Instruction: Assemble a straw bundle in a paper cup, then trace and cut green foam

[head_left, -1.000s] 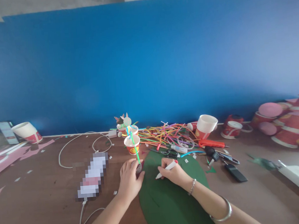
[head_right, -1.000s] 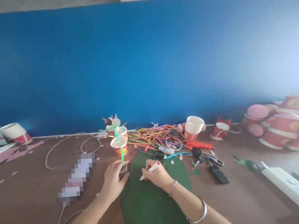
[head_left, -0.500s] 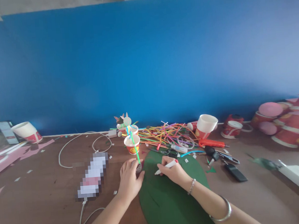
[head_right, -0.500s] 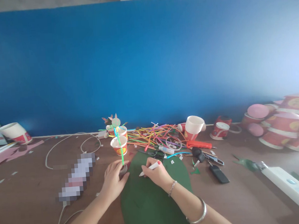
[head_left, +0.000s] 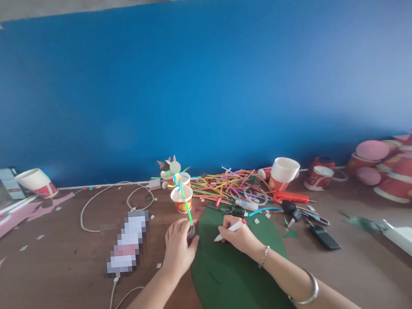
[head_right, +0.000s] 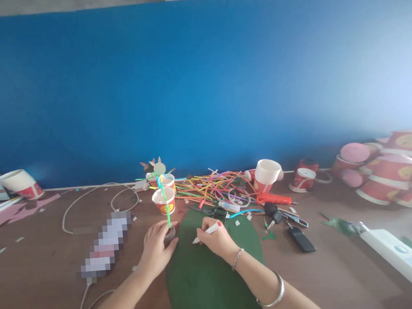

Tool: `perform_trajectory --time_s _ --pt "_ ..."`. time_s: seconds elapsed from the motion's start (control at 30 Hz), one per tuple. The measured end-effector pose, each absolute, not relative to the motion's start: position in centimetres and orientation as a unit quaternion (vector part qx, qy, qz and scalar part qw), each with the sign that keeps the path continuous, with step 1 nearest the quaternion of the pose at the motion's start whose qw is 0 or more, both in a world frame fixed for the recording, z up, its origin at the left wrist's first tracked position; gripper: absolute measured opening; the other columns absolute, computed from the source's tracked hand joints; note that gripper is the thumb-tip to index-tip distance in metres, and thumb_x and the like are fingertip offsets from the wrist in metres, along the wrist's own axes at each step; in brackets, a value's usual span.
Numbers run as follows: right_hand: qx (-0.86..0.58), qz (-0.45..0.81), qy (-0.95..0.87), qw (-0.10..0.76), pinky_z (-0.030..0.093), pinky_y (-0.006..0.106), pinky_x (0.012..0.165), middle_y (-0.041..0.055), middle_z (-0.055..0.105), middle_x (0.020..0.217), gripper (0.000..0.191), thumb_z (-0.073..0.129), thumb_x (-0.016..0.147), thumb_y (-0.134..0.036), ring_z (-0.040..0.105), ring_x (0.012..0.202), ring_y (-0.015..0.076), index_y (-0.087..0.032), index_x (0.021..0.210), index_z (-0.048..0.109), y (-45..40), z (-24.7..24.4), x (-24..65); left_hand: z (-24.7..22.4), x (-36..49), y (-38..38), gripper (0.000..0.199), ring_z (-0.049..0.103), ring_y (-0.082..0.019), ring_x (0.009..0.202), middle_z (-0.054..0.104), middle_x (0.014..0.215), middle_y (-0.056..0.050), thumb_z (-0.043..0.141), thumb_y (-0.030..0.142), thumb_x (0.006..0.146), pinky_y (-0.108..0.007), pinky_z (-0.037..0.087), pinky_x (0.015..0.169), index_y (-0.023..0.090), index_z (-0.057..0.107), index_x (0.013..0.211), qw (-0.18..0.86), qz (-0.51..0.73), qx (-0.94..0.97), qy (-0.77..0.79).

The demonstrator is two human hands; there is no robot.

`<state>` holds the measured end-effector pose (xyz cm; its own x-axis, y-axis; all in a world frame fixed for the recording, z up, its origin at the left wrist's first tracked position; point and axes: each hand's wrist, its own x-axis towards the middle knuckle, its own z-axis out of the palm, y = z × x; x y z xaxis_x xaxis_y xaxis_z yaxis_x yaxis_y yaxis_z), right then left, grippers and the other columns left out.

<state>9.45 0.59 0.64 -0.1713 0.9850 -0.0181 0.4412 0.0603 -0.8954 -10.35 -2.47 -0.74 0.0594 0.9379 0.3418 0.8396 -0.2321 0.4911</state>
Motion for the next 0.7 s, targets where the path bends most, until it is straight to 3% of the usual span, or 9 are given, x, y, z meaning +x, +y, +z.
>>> perform_trajectory --time_s 0.7 --pt "-0.514 0.459 -0.642 0.335 0.033 0.017 0.039 -0.0054 0.051 0.042 0.016 0.048 0.064 -0.021 0.058 0.044 0.0123 -0.021 0.053 0.036 0.51 0.4 9.5 -0.84 -10.37 -2.45 0.036 0.05 -0.024 0.106 0.057 0.109 -0.004 0.056 0.018 0.076 -0.043 0.039 0.091 0.029 0.056 0.11 0.082 0.313 0.724 0.609"
